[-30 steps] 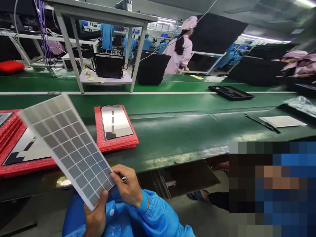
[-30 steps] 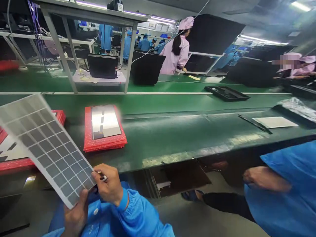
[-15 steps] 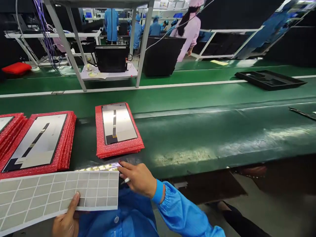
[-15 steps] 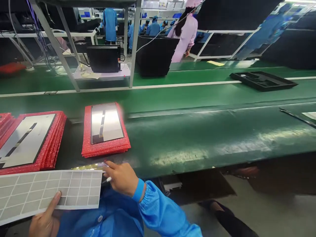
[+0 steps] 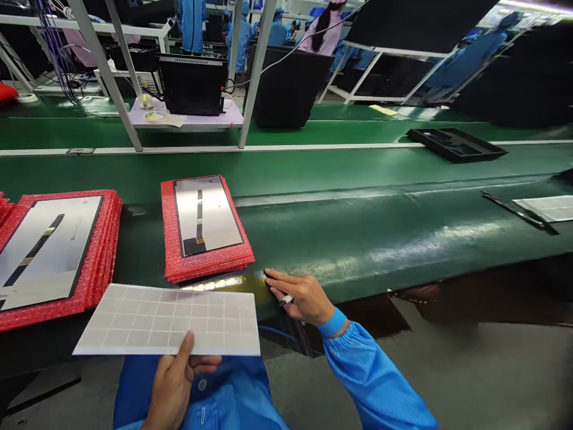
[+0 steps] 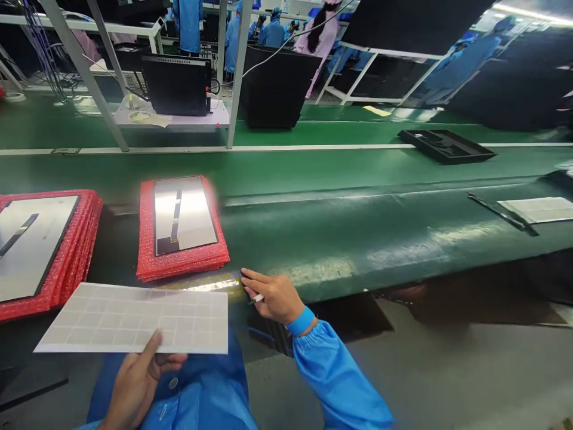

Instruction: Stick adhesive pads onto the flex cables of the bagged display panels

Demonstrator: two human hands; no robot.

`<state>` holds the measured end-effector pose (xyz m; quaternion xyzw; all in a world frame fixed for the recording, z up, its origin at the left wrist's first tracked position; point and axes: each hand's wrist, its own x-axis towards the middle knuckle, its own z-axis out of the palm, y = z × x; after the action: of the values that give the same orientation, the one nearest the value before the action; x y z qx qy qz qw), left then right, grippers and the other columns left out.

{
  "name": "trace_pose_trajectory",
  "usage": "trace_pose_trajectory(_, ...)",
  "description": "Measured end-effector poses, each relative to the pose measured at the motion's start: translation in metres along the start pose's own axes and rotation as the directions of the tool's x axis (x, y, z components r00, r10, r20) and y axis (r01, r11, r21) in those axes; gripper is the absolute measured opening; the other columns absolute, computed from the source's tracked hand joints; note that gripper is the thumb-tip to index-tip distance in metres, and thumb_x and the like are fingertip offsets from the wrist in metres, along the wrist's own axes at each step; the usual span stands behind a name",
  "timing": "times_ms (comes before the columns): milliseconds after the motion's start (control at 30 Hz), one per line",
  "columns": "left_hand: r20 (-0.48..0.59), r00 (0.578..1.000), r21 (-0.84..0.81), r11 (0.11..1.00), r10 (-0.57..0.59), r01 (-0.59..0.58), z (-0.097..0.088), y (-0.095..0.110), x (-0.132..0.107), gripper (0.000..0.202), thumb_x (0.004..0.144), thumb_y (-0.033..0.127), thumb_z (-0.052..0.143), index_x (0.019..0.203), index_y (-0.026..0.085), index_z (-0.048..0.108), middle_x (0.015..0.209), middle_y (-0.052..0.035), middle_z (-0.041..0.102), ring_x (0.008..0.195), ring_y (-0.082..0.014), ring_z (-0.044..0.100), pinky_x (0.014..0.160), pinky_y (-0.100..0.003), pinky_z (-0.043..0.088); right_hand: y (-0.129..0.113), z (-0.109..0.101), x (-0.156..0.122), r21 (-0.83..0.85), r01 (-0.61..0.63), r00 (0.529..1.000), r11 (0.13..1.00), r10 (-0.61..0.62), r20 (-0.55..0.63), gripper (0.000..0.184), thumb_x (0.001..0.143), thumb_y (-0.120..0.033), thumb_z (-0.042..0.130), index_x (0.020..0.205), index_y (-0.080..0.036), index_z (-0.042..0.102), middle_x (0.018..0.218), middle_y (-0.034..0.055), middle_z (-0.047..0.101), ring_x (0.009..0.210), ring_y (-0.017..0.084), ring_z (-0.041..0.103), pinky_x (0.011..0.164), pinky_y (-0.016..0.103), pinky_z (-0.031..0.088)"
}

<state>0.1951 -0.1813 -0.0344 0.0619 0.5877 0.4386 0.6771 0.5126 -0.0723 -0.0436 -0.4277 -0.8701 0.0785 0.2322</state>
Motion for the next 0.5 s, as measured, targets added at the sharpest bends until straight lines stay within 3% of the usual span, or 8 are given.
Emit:
trace_pose_trajectory(100, 0.042, 0.999, -0.043, 0.999, 0.029, -0.027, 0.009, 0.01, 0.003, 0.064, 0.054, 0.062, 0.098, 0.078, 0.008, 0.073, 0.083, -0.0173, 0.079, 0.091, -0.0358, 0.08, 0.079, -0.038, 0.067, 0.002, 0.007, -0.001, -0.003, 0.027, 0.997, 1.0, -0.027, -0.079, 0.027, 0.097, -0.017, 0.058, 0.112, -0.022, 0.081, 0.125, 0.0097, 0.078, 0.093, 0.021, 0.082, 0.072, 0.028, 0.066)
trace_pose_trajectory(167, 0.076, 0.997, -0.007, 1.0, 0.028, -0.028, 0.006, 0.017, 0.004, 0.062, 0.054, 0.064, 0.097, 0.072, 0.011, 0.069, 0.08, -0.015, 0.078, 0.094, -0.0382, 0.079, 0.08, -0.04, 0.066, 0.001, 0.011, -0.001, 0.0, 0.046, 0.989, 0.999, -0.045, -0.139, 0.026, 0.096, -0.016, 0.059, 0.11, -0.021, 0.081, 0.122, 0.0106, 0.079, 0.09, 0.022, 0.083, 0.07, 0.028, 0.066)
trace_pose_trajectory(300, 0.139, 0.99, 0.221, 0.975, -0.026, -0.006, -0.022, 0.019, 0.005, 0.069, 0.063, 0.073, 0.088, 0.087, 0.009, 0.075, 0.095, -0.0192, 0.079, 0.074, -0.0311, 0.079, 0.065, -0.036, 0.064, 0.002, 0.014, -0.001, 0.018, 0.065, 0.977, 0.998, -0.06, -0.202, 0.023, 0.095, -0.014, 0.06, 0.109, -0.02, 0.079, 0.12, 0.0117, 0.08, 0.092, 0.023, 0.083, 0.069, 0.028, 0.066)
trace_pose_trajectory(367, 0.202, 0.979, 0.387, 0.921, -0.038, -0.045, -0.041, 0.013, 0.009, 0.067, 0.069, 0.074, 0.083, 0.087, 0.009, 0.078, 0.088, -0.0191, 0.079, 0.066, -0.0283, 0.076, 0.06, -0.034, 0.061, 0.003, 0.013, -0.001, 0.039, 0.045, 0.974, 0.998, -0.035, -0.222, 0.023, 0.096, -0.015, 0.059, 0.109, -0.019, 0.078, 0.122, 0.0129, 0.079, 0.097, 0.023, 0.082, 0.073, 0.029, 0.067)
trace_pose_trajectory(433, 0.235, 0.97, 0.513, 0.84, 0.057, -0.174, -0.056, 0.008, 0.019, 0.053, 0.067, 0.065, 0.088, 0.076, 0.013, 0.077, 0.075, -0.0143, 0.077, 0.068, -0.0288, 0.076, 0.062, -0.032, 0.06, 0.004, 0.013, -0.001, 0.053, 0.008, 0.968, 0.999, 0.005, -0.251, 0.022, 0.097, -0.017, 0.058, 0.108, -0.02, 0.077, 0.123, 0.014, 0.079, 0.101, 0.024, 0.081, 0.079, 0.032, 0.067)
trace_pose_trajectory(500, 0.16, 0.947, 0.54, 0.779, 0.278, -0.32, -0.06, 0.006, 0.031, 0.038, 0.058, 0.048, 0.098, 0.069, 0.019, 0.076, 0.072, -0.0083, 0.076, 0.075, -0.0304, 0.076, 0.069, -0.032, 0.061, 0.004, 0.014, 0.0, 0.043, -0.034, 0.955, 0.998, 0.045, -0.294, 0.021, 0.098, -0.018, 0.058, 0.104, -0.02, 0.078, 0.122, 0.0146, 0.079, 0.1, 0.025, 0.081, 0.081, 0.033, 0.067)
